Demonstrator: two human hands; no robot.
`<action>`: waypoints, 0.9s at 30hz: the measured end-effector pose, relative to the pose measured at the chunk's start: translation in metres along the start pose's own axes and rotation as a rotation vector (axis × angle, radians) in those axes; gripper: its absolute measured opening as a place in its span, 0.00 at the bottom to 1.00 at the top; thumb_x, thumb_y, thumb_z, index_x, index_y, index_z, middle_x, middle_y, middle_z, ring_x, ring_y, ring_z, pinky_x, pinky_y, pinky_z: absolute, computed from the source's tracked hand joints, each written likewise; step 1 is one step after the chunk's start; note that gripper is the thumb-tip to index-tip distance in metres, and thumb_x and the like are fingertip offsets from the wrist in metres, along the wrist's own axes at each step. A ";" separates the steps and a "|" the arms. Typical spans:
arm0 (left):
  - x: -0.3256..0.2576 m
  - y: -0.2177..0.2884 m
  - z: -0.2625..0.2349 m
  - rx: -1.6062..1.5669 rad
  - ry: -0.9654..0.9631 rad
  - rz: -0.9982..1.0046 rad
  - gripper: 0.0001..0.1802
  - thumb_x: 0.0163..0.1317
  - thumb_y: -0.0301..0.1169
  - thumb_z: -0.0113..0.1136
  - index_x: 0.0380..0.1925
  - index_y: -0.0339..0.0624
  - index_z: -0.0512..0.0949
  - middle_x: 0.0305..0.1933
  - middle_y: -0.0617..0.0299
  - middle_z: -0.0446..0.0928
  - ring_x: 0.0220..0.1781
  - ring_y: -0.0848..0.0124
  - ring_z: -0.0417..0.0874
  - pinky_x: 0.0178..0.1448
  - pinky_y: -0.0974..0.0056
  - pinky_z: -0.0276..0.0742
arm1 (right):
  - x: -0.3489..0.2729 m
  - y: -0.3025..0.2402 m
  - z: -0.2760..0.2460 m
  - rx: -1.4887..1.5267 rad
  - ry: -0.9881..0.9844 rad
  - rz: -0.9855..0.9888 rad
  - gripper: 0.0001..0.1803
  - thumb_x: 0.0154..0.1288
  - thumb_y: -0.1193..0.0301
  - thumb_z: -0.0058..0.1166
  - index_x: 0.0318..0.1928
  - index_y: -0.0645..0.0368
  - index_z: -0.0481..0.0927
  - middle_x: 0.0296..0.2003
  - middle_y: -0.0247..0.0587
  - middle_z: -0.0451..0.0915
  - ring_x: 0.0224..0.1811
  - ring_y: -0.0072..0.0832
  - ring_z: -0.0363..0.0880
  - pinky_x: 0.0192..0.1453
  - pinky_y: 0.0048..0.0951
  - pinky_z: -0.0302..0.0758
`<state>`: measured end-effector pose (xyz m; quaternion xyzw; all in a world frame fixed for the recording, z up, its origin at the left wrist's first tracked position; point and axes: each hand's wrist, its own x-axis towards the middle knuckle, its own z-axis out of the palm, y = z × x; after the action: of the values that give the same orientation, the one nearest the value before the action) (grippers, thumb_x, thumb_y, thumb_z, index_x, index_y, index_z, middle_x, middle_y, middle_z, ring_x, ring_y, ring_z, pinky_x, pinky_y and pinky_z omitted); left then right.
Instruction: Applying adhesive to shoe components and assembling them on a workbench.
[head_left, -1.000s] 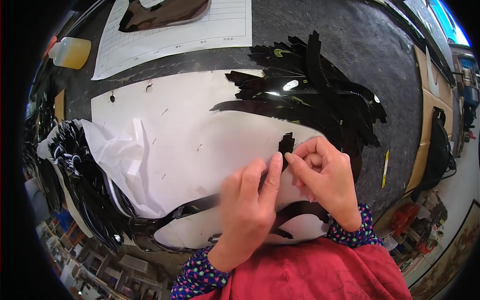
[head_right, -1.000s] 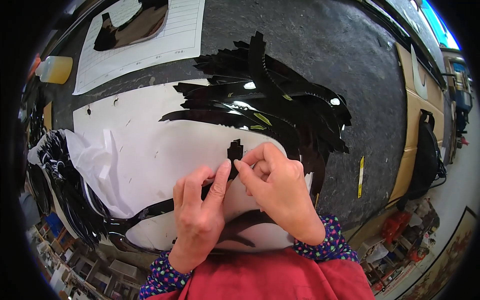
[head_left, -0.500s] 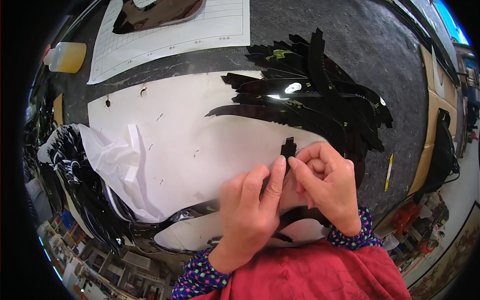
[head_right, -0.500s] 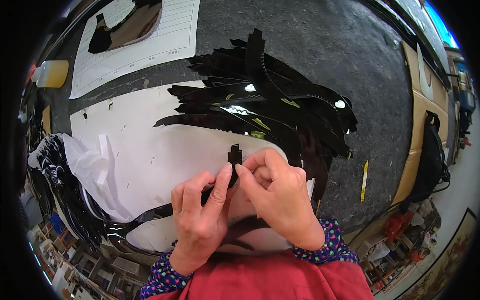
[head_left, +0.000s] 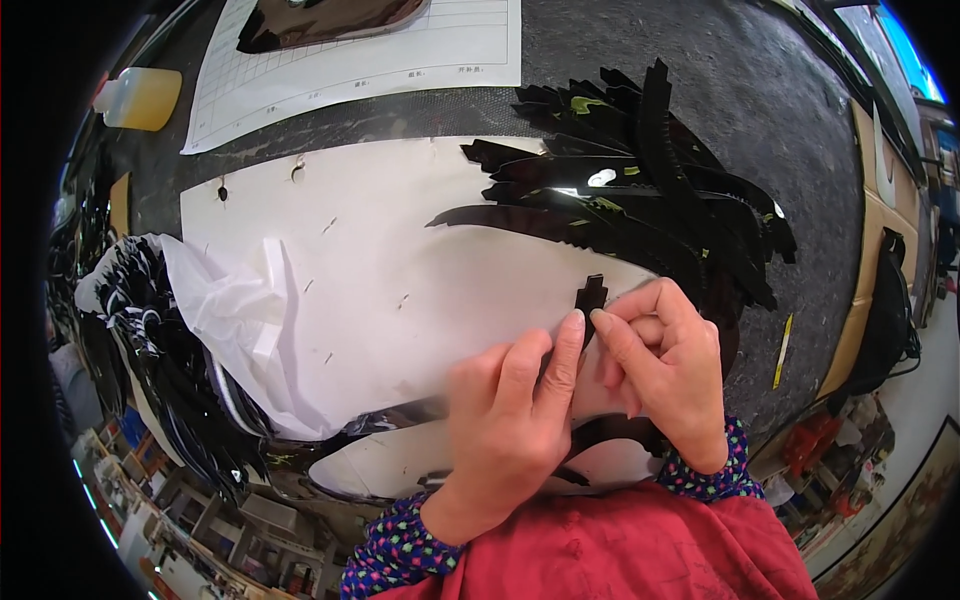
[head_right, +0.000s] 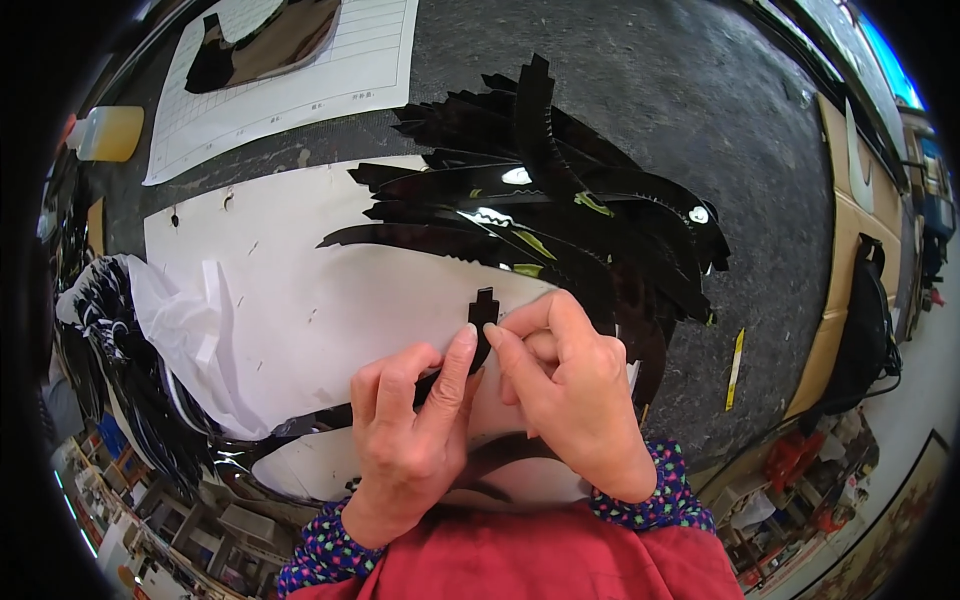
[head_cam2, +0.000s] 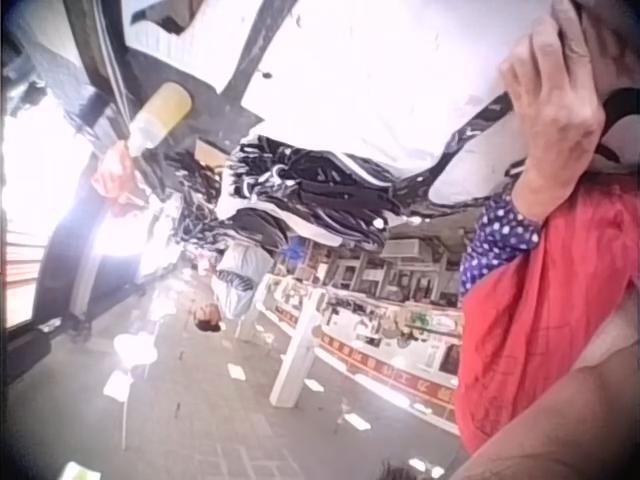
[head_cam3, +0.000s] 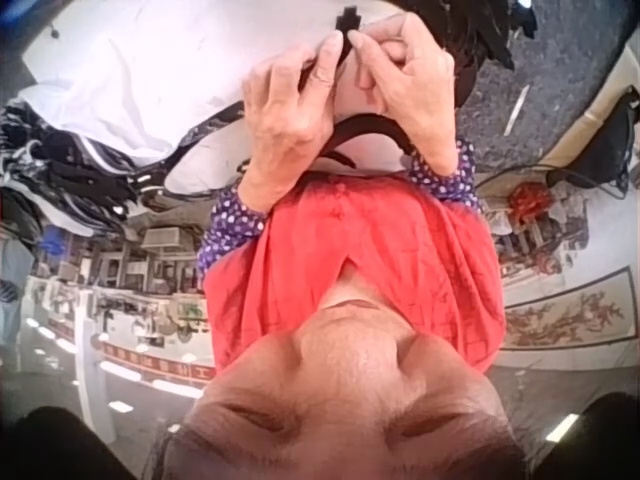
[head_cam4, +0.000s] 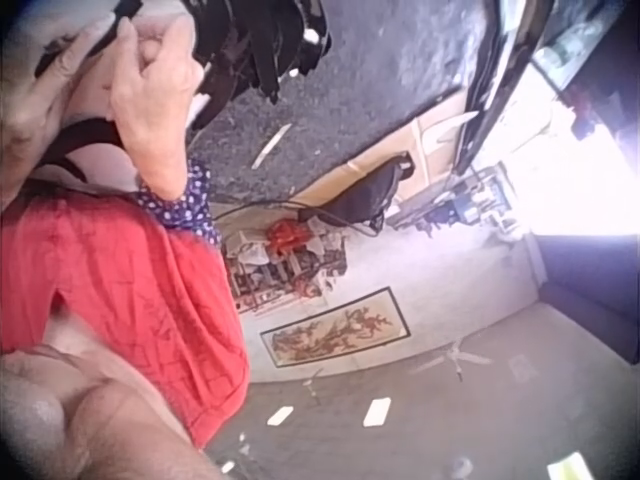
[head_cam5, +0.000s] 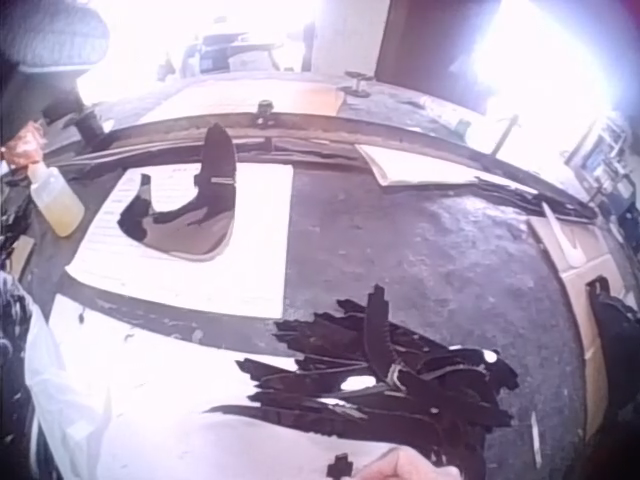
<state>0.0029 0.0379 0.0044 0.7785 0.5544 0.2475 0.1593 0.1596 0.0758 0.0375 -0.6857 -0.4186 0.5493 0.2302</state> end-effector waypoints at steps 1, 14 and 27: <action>0.000 0.000 0.000 -0.001 0.002 0.002 0.28 0.52 0.21 0.63 0.58 0.40 0.83 0.50 0.62 0.76 0.44 0.65 0.76 0.43 0.61 0.70 | 0.000 0.000 0.000 0.008 0.000 0.002 0.07 0.72 0.74 0.59 0.40 0.63 0.74 0.17 0.34 0.81 0.12 0.15 0.72 0.16 0.21 0.64; -0.002 -0.001 -0.002 0.044 -0.001 0.005 0.27 0.55 0.24 0.62 0.59 0.38 0.82 0.50 0.63 0.75 0.46 0.67 0.75 0.46 0.63 0.69 | -0.002 0.020 0.015 -0.245 0.231 -0.406 0.11 0.70 0.75 0.62 0.49 0.61 0.78 0.17 0.36 0.78 0.14 0.18 0.73 0.19 0.23 0.67; -0.033 -0.004 -0.031 0.131 -0.054 0.035 0.24 0.56 0.27 0.60 0.55 0.37 0.82 0.58 0.57 0.78 0.55 0.65 0.79 0.60 0.61 0.70 | 0.004 0.022 0.016 -0.249 0.258 -0.489 0.06 0.66 0.79 0.63 0.43 0.63 0.83 0.33 0.38 0.83 0.29 0.20 0.78 0.32 0.22 0.74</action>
<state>-0.0263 0.0071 0.0215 0.8033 0.5510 0.1922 0.1188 0.1520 0.0651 0.0135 -0.6515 -0.6028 0.3305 0.3209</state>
